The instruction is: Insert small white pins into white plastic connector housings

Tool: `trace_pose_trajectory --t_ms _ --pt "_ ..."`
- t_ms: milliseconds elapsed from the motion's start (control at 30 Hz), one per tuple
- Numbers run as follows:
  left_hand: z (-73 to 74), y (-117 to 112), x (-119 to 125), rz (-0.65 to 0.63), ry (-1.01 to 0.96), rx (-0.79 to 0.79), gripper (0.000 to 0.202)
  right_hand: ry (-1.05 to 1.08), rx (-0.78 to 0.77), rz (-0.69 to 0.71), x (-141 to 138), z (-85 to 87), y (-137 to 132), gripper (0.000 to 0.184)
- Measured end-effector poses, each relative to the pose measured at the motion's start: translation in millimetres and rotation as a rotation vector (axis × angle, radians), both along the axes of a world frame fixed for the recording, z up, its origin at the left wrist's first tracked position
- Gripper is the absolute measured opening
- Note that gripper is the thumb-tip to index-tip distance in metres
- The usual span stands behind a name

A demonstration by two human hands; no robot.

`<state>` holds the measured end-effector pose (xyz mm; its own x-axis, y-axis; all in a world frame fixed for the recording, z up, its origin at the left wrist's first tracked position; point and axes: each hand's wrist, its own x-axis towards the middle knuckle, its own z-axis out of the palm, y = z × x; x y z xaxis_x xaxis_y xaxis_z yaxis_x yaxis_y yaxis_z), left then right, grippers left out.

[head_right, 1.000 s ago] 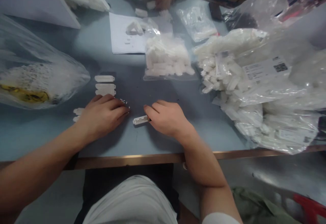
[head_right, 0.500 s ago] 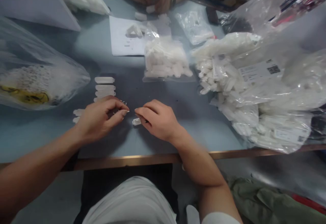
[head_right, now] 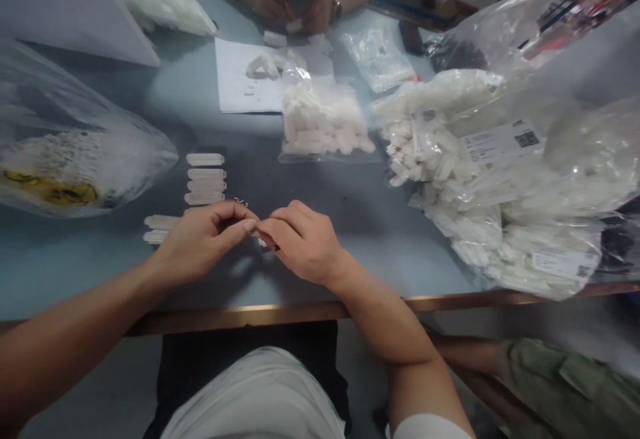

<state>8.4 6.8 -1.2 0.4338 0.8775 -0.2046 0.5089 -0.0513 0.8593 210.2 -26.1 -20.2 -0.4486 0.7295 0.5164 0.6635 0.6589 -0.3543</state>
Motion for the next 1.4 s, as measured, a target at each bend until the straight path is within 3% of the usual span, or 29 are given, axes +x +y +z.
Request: trace_pose_trajectory --t_ms 267,433,533,700,800,1000,1400 --pt "5.2 0.0 -0.2 0.005 -0.022 -0.033 0.029 -0.011 0.001 -0.057 -2.0 -1.4 1.3 0.009" --pt "2.8 -0.2 -3.8 -0.081 -0.048 0.026 0.031 0.012 -0.135 -0.072 3.3 6.2 4.6 0.011" --pt "-4.3 -0.8 -5.3 -0.168 0.048 0.204 0.029 -0.007 -0.232 -0.069 14.5 12.0 8.8 0.008" --pt "-23.6 -5.2 -4.2 -0.321 0.309 0.724 0.030 -0.059 -0.530 0.115 33.8 13.8 22.3 0.008" --pt "-30.0 -8.1 -1.9 -0.364 0.422 0.846 0.028 0.003 -0.634 0.197 37.9 8.9 29.6 0.009" --pt "-30.7 -9.4 1.4 -0.384 0.458 0.874 0.021 0.051 -0.743 0.258 36.1 -0.2 34.8 0.013" --pt "-34.8 -10.5 1.0 -0.369 0.458 0.900 0.020 0.051 -0.733 0.234 33.7 -3.2 34.4 0.013"
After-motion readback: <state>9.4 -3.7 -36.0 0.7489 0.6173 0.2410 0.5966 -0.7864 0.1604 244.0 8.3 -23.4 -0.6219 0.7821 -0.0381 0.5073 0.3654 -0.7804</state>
